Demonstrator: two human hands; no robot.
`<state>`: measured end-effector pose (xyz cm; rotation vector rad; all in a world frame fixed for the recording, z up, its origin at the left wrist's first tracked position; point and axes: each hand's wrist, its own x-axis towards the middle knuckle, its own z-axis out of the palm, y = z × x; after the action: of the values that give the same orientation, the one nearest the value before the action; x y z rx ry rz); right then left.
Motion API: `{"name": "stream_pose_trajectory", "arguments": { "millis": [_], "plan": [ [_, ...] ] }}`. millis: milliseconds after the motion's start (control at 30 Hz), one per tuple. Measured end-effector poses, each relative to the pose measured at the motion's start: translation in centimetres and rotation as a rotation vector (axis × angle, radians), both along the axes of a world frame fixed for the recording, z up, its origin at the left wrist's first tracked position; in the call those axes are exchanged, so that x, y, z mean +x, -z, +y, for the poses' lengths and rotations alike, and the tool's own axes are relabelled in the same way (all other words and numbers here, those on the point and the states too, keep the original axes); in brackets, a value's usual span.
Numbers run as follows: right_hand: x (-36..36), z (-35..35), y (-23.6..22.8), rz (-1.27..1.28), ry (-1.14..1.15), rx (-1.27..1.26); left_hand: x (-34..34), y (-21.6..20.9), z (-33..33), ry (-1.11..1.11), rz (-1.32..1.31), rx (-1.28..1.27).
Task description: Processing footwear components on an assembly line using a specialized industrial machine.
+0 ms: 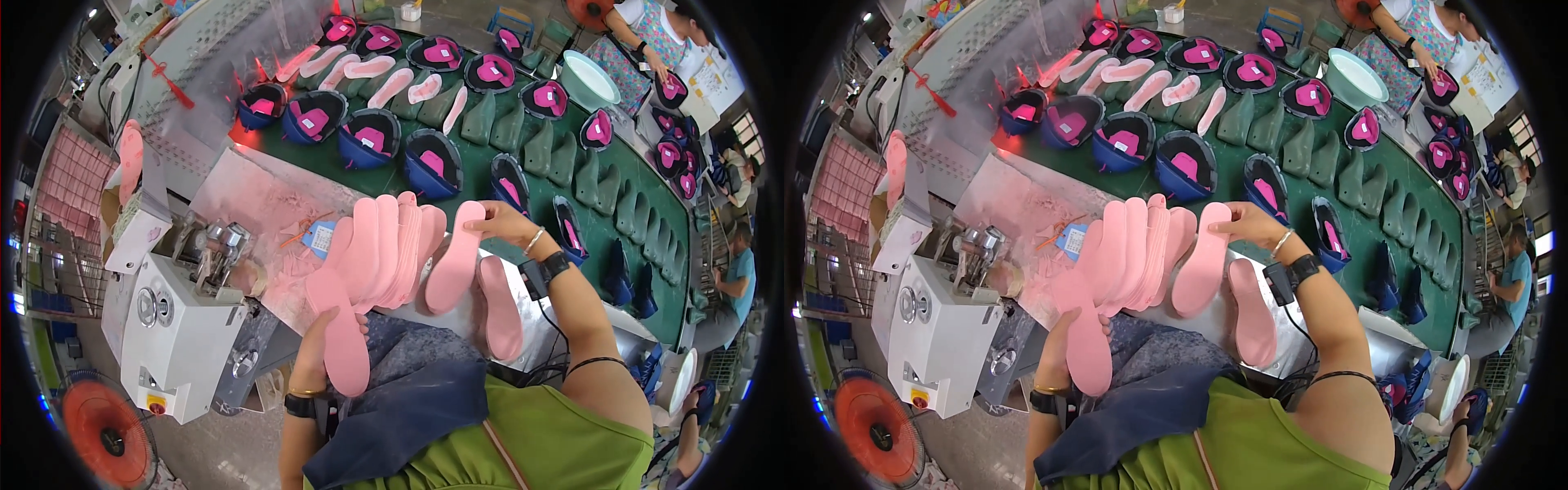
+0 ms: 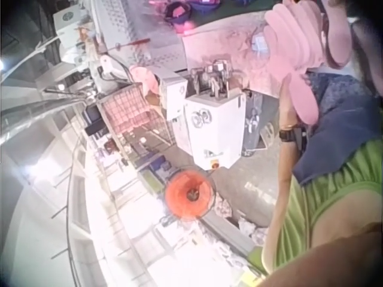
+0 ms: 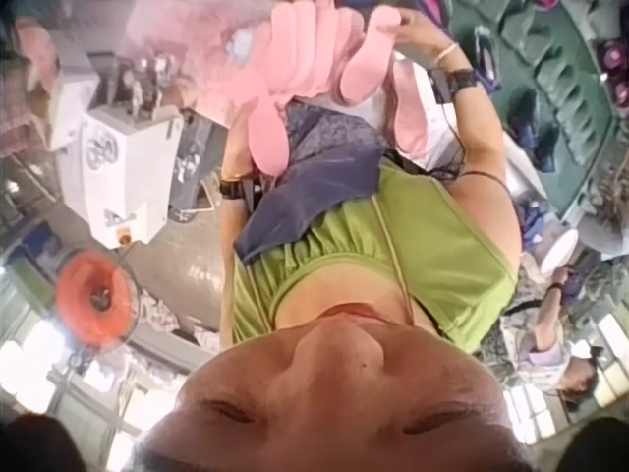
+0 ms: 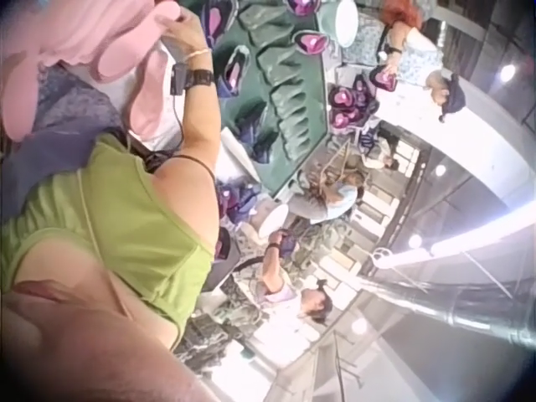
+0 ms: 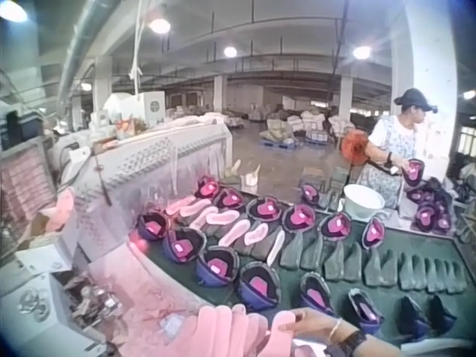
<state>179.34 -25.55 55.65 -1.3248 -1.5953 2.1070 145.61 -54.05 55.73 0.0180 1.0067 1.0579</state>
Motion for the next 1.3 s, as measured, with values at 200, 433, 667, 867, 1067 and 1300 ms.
{"name": "stream_pose_trajectory", "arguments": {
  "millis": [200,433,667,867,1067,1300],
  "plan": [
    [-8.6,-2.3,-6.0,0.087,-0.209,-0.002,1.8,-1.9,2.5,0.059,0.049,0.098],
    [-17.4,-7.1,-3.8,-0.181,-0.328,0.908,2.5,-3.2,0.7,-0.042,-0.307,0.277],
    [-9.8,-2.5,4.6,-0.747,0.079,0.603,2.2,-1.5,-3.0,-0.329,-0.222,0.126],
    [-11.3,-3.6,9.0,-0.47,0.142,0.545,1.6,-1.0,-2.7,-0.312,-0.207,0.095],
    [-9.4,-2.5,7.0,-0.474,0.099,0.631,0.8,-0.4,-3.7,-0.386,-0.191,0.071],
    [-7.3,-1.9,-3.1,-0.121,-0.043,0.393,-0.2,0.1,-3.4,-0.185,-0.187,0.098]
  ]
}}
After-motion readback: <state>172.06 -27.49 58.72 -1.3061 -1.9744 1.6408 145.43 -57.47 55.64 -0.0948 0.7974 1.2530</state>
